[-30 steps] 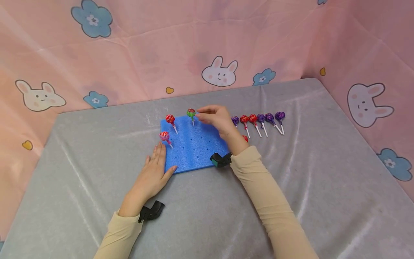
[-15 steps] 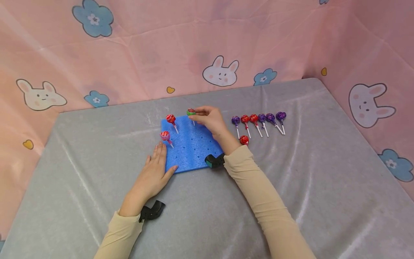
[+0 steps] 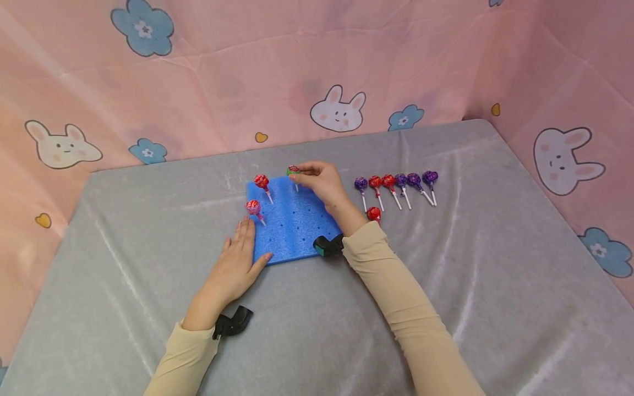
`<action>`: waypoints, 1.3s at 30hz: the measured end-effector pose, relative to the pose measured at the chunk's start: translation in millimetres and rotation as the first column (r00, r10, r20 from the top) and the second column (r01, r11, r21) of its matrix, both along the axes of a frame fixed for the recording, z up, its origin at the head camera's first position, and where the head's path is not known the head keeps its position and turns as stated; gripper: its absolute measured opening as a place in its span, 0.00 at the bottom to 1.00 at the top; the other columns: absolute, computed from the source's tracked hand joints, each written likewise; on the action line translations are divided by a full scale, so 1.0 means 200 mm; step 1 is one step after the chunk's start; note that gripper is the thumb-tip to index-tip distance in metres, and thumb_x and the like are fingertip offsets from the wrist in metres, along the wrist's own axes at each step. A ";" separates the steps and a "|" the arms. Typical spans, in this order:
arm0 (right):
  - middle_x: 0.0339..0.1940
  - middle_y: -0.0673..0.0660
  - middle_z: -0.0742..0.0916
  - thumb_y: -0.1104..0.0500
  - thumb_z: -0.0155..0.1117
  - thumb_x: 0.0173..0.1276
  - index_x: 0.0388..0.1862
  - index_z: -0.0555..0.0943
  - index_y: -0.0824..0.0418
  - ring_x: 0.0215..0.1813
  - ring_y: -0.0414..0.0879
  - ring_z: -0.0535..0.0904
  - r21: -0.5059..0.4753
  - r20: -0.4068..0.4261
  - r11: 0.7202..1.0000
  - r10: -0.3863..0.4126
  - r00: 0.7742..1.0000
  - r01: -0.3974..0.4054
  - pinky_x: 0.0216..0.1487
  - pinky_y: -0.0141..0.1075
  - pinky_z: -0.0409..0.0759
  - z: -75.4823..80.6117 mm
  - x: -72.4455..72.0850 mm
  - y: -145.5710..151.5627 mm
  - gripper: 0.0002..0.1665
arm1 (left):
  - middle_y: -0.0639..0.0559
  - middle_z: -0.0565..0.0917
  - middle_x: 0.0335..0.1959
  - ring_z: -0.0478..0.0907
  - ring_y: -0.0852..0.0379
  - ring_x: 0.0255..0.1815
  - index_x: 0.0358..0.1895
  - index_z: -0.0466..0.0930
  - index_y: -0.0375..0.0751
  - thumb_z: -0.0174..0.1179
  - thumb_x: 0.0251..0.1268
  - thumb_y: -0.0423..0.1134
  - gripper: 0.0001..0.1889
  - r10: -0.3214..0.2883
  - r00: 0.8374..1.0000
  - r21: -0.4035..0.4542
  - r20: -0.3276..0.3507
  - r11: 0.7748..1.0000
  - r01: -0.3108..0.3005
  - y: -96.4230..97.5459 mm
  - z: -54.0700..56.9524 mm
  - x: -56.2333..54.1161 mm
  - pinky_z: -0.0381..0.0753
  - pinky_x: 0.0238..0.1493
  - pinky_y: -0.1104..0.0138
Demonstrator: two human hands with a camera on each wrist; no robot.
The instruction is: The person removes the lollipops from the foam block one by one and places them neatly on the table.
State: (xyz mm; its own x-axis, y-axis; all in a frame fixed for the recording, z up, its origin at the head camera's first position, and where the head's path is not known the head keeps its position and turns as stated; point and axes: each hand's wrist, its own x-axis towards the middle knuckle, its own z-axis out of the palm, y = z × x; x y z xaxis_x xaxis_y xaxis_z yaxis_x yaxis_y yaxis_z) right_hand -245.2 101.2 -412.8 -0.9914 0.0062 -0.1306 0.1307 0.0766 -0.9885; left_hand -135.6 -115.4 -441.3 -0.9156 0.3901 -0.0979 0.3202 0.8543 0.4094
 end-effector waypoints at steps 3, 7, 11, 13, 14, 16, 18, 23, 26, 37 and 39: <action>0.41 0.56 0.82 0.67 0.66 0.62 0.53 0.76 0.74 0.37 0.38 0.79 -0.006 -0.013 1.000 -0.003 1.000 0.003 0.48 0.35 0.79 0.01 0.00 0.00 0.21 | 0.37 0.41 0.75 0.37 0.44 0.75 0.73 0.40 0.27 0.44 0.73 0.54 0.41 0.000 1.000 0.001 -0.002 1.000 0.000 0.00 0.00 0.00 0.42 0.70 0.47; 0.42 0.57 0.82 0.66 0.66 0.62 0.52 0.77 0.74 0.38 0.38 0.79 -0.011 -0.025 1.000 -0.001 1.000 0.001 0.48 0.36 0.79 0.01 0.01 0.01 0.21 | 0.37 0.41 0.75 0.37 0.45 0.75 0.73 0.39 0.28 0.44 0.73 0.54 0.40 0.002 1.000 -0.001 -0.002 1.000 -0.002 0.00 0.00 0.00 0.42 0.70 0.47; 0.42 0.57 0.82 0.66 0.65 0.62 0.52 0.77 0.75 0.38 0.38 0.79 -0.015 -0.031 1.000 0.001 1.000 -0.001 0.48 0.37 0.79 0.02 0.01 0.02 0.20 | 0.38 0.41 0.75 0.37 0.45 0.75 0.73 0.39 0.28 0.44 0.73 0.54 0.40 0.002 1.000 0.001 -0.005 1.000 -0.002 0.00 0.00 0.00 0.42 0.70 0.47; 0.42 0.57 0.81 0.66 0.65 0.62 0.52 0.77 0.75 0.38 0.38 0.79 -0.017 -0.033 1.000 0.000 0.999 0.000 0.49 0.38 0.78 0.02 0.02 0.02 0.20 | 0.37 0.41 0.75 0.37 0.45 0.75 0.73 0.39 0.28 0.44 0.73 0.54 0.40 0.001 1.000 0.001 -0.004 1.000 -0.001 0.00 0.00 0.00 0.42 0.70 0.47; 0.42 0.57 0.81 0.66 0.65 0.62 0.52 0.77 0.75 0.38 0.38 0.79 -0.016 -0.034 1.000 -0.001 0.999 0.001 0.49 0.38 0.78 0.02 0.02 0.02 0.20 | 0.37 0.41 0.75 0.37 0.45 0.75 0.73 0.39 0.28 0.44 0.73 0.54 0.40 0.000 1.000 0.001 -0.003 1.000 0.000 0.00 0.00 0.00 0.42 0.70 0.47; 0.42 0.57 0.81 0.66 0.65 0.62 0.52 0.77 0.75 0.38 0.38 0.79 -0.016 -0.035 1.000 -0.004 0.999 0.003 0.50 0.38 0.78 0.02 0.02 0.02 0.20 | 0.37 0.41 0.75 0.37 0.45 0.75 0.73 0.39 0.28 0.44 0.73 0.54 0.41 0.000 1.000 0.001 0.000 1.000 0.000 0.00 0.00 0.00 0.42 0.70 0.47; 0.42 0.57 0.81 0.66 0.65 0.62 0.52 0.77 0.75 0.38 0.38 0.79 -0.017 -0.038 1.000 -0.004 0.999 0.004 0.50 0.38 0.78 0.03 0.02 0.03 0.20 | 0.37 0.41 0.75 0.37 0.45 0.75 0.73 0.39 0.28 0.44 0.73 0.54 0.41 0.001 1.000 0.000 0.003 1.000 -0.001 0.00 0.00 0.00 0.41 0.70 0.47; 0.41 0.56 0.82 0.67 0.65 0.62 0.52 0.77 0.75 0.39 0.38 0.79 -0.020 -0.049 1.000 -0.007 0.999 0.006 0.47 0.35 0.79 0.02 0.02 0.03 0.20 | 0.38 0.41 0.75 0.36 0.45 0.75 0.73 0.39 0.28 0.44 0.73 0.54 0.41 0.002 1.000 -0.001 0.005 1.000 -0.002 0.00 0.00 0.00 0.41 0.70 0.47; 0.40 0.54 0.82 0.67 0.65 0.62 0.51 0.77 0.74 0.39 0.39 0.79 -0.024 -0.058 1.000 -0.007 0.998 0.006 0.46 0.34 0.79 0.02 0.02 0.03 0.20 | 0.38 0.41 0.75 0.36 0.45 0.75 0.73 0.39 0.28 0.44 0.73 0.54 0.41 0.002 1.000 -0.001 0.005 1.000 -0.002 0.00 0.00 0.00 0.41 0.70 0.47; 0.37 0.52 0.82 0.66 0.65 0.62 0.50 0.77 0.74 0.39 0.42 0.80 -0.061 -0.090 0.998 0.004 0.996 -0.009 0.50 0.41 0.77 0.06 0.03 0.03 0.19 | 0.38 0.40 0.75 0.37 0.44 0.75 0.73 0.40 0.28 0.44 0.73 0.54 0.40 0.000 1.000 -0.006 0.001 1.000 0.000 0.00 0.00 0.00 0.43 0.70 0.47; 0.37 0.51 0.83 0.65 0.65 0.63 0.51 0.77 0.74 0.40 0.43 0.80 -0.060 -0.087 0.998 0.006 0.996 -0.012 0.51 0.42 0.77 0.07 0.04 0.03 0.19 | 0.37 0.40 0.75 0.37 0.44 0.75 0.73 0.40 0.28 0.44 0.73 0.54 0.40 0.001 1.000 -0.004 0.002 1.000 -0.001 0.00 0.00 0.00 0.42 0.70 0.47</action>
State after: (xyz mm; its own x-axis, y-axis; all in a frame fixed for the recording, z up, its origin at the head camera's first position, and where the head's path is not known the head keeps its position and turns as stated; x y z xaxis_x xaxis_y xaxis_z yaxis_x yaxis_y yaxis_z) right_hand -237.2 107.8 -398.8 -0.9990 -0.0080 -0.0441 0.0439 0.0170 -0.9989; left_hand -135.5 -114.9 -440.4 -0.9159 0.3886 -0.1011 0.3184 0.8563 0.4067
